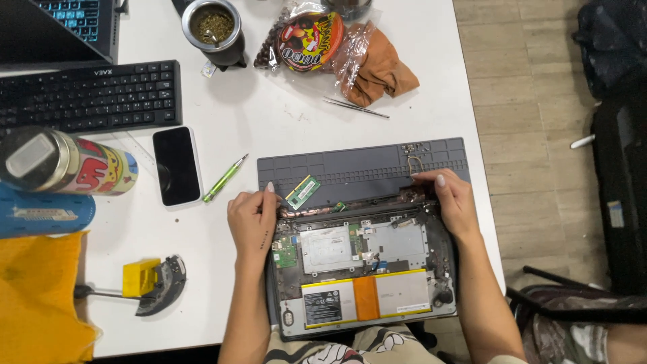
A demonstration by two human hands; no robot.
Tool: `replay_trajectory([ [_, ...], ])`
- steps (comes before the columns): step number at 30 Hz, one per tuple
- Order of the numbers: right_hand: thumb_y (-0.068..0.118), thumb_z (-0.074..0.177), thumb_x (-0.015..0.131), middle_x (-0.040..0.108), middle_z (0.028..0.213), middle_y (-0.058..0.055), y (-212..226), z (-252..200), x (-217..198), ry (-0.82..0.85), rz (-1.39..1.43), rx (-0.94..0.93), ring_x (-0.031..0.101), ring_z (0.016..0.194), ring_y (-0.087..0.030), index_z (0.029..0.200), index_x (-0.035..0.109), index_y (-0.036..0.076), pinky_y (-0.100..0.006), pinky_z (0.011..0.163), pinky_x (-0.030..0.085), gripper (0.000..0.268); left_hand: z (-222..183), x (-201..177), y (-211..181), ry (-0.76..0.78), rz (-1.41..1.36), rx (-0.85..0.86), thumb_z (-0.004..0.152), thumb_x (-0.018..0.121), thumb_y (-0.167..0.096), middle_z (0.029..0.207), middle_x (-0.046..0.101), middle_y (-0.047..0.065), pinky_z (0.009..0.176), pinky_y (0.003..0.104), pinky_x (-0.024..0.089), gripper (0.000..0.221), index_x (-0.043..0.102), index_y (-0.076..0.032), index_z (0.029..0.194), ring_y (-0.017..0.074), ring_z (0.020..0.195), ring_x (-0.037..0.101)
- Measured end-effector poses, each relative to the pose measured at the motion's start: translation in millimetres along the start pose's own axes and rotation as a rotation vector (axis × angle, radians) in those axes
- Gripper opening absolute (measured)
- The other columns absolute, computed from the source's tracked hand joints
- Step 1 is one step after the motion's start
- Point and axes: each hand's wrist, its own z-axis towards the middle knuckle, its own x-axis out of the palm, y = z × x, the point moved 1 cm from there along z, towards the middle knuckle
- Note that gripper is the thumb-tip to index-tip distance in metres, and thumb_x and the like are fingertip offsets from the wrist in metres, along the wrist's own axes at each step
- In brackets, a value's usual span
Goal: Cleaning the internal battery area of a laptop with a cloth and pressing down on internal components to ensure connections.
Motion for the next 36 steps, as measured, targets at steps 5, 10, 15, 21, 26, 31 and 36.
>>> replay_trajectory([
  [5,0.037,0.117,0.034,0.080,0.095,-0.011,2.6,-8.0,0.6,0.008,-0.016,0.009,0.073,0.097,-0.034,0.112,0.082,0.010,-0.046,0.097,0.053,0.055,-5.3,-8.6,-9.3,-0.008,-0.029,-0.001,0.111,0.061,-0.031,0.066,0.075,-0.002,0.083,0.034,0.048,0.041,0.077,-0.020,0.075,0.0216,0.077,0.069],
  [10,0.035,0.117,0.035,0.081,0.094,-0.012,-2.1,-5.4,0.2,0.009,-0.010,0.017,0.073,0.096,-0.034,0.110,0.082,0.010,-0.047,0.095,0.054,0.055,-6.9,0.2,2.3,-0.015,0.005,0.006,0.110,0.063,-0.036,0.067,0.076,-0.004,0.084,0.034,0.049,0.041,0.078,-0.021,0.075,0.0201,0.077,0.070],
  [15,0.029,0.117,0.038,0.080,0.093,-0.012,-8.1,-0.8,2.9,-0.001,-0.010,-0.001,0.072,0.095,-0.035,0.110,0.082,0.009,-0.047,0.095,0.054,0.049,-3.1,-1.2,-0.5,-0.015,-0.029,0.005,0.111,0.061,-0.036,0.068,0.077,-0.003,0.086,0.035,0.050,0.042,0.079,-0.021,0.077,0.0211,0.079,0.070],
  [21,0.028,0.116,0.043,0.082,0.091,-0.009,-13.6,-0.8,6.5,-0.028,-0.043,0.034,0.074,0.094,-0.032,0.109,0.084,0.010,-0.045,0.093,0.055,0.045,-1.4,-4.1,-3.2,0.013,-0.057,-0.034,0.113,0.054,-0.038,0.068,0.079,0.001,0.088,0.036,0.051,0.050,0.080,-0.017,0.077,0.0235,0.079,0.072],
  [26,0.033,0.114,0.045,0.081,0.090,-0.008,0.5,-1.3,7.8,-0.032,-0.042,0.086,0.072,0.088,-0.028,0.110,0.084,0.012,-0.043,0.090,0.056,0.044,-3.0,-0.1,4.6,-0.007,-0.059,0.015,0.115,0.050,-0.033,0.067,0.079,0.000,0.088,0.035,0.052,0.051,0.079,-0.017,0.077,0.0217,0.079,0.072],
  [31,0.035,0.113,0.047,0.081,0.091,-0.010,8.9,0.7,9.6,-0.025,-0.057,0.117,0.071,0.089,-0.030,0.111,0.084,0.013,-0.045,0.088,0.055,0.043,-4.0,4.2,11.5,-0.030,-0.062,0.039,0.116,0.047,-0.033,0.067,0.079,0.000,0.087,0.035,0.053,0.053,0.079,-0.016,0.077,0.0204,0.078,0.072],
  [36,0.041,0.109,0.042,0.080,0.096,0.000,7.3,-0.9,9.6,0.011,-0.116,0.062,0.069,0.094,-0.019,0.106,0.081,0.012,-0.035,0.089,0.047,0.049,-6.0,1.7,10.7,0.034,-0.085,0.008,0.111,0.045,-0.035,0.077,0.078,0.001,0.091,0.036,0.050,0.053,0.080,-0.011,0.079,0.0166,0.083,0.071],
])
